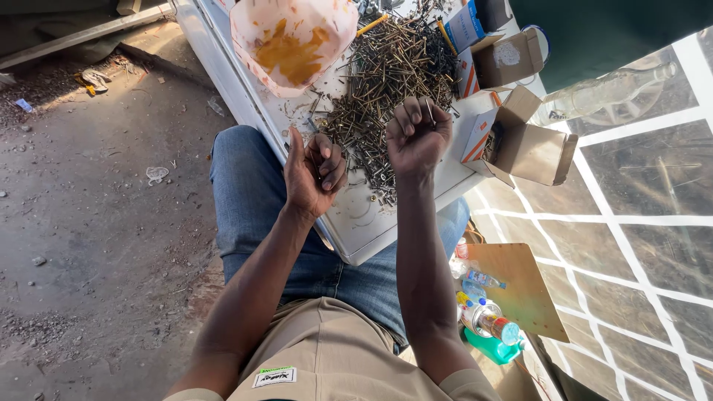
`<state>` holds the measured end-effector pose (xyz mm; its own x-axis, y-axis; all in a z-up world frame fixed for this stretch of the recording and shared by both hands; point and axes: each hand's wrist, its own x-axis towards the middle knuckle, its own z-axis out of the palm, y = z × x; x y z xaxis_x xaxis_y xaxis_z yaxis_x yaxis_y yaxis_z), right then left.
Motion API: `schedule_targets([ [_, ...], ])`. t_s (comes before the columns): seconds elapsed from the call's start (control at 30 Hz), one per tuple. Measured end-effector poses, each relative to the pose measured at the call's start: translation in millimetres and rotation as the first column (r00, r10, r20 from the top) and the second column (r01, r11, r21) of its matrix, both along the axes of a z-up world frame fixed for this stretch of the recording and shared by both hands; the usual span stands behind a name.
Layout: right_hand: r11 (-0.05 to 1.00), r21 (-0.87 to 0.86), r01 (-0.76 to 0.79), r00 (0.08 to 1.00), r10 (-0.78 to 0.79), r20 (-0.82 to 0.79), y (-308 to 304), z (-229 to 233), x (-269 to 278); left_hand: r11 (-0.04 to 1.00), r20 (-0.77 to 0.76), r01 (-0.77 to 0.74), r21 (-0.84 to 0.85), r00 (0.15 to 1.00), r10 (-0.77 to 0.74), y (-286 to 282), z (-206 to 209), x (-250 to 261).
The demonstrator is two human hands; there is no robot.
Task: Sorting through a pile of small metal nails on a white board
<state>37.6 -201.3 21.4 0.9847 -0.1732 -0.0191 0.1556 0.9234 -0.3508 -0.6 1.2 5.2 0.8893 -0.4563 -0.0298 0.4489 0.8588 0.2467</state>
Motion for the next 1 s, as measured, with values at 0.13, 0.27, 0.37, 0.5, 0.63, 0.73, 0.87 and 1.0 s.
schedule_targets([
  [0.13, 0.995, -0.085, 0.053, 0.992, -0.062, -0.109, 25.4, 20.2, 11.4, 1.000, -0.008, -0.001, -0.012, 1.000, 0.001, -0.5, -1.7, 0.3],
  [0.27, 0.984, -0.170, 0.056, 0.990, -0.077, -0.119, 40.4, 24.9, 17.2, 1.000, -0.003, -0.002, -0.022, 1.000, 0.002, -1.2, -2.2, 0.0],
  [0.37, 0.986, -0.165, 0.007, 0.990, -0.031, -0.138, 46.3, 26.2, 21.1, 0.999, 0.013, -0.003, -0.042, 1.000, 0.004, -1.5, -4.4, 2.6],
  [0.5, 0.981, -0.192, -0.017, 0.987, -0.014, -0.160, 53.1, 21.6, 21.3, 0.999, 0.043, -0.008, -0.038, 0.999, 0.009, -0.8, -7.6, 2.4],
  [0.63, 0.703, -0.694, -0.155, 0.958, -0.063, -0.278, 65.6, 16.9, 24.6, 0.998, 0.054, -0.009, -0.070, 0.998, 0.013, -2.4, -8.0, 4.0],
  [0.73, -0.054, -0.962, -0.267, 0.949, -0.190, -0.253, 82.2, 12.0, 33.2, 0.996, 0.069, -0.014, -0.093, 0.997, 0.021, -1.8, -8.0, -1.7],
  [0.87, -0.507, -0.776, -0.375, 0.920, -0.305, -0.245, 94.3, 11.9, 58.9, 0.995, 0.073, -0.026, -0.096, 0.997, 0.033, -3.9, -12.9, 5.4],
  [1.0, -0.536, -0.746, -0.395, 0.916, -0.297, -0.271, 89.6, 0.9, 61.4, 0.992, 0.062, -0.014, -0.127, 0.998, 0.022, -5.6, -23.5, 3.2],
])
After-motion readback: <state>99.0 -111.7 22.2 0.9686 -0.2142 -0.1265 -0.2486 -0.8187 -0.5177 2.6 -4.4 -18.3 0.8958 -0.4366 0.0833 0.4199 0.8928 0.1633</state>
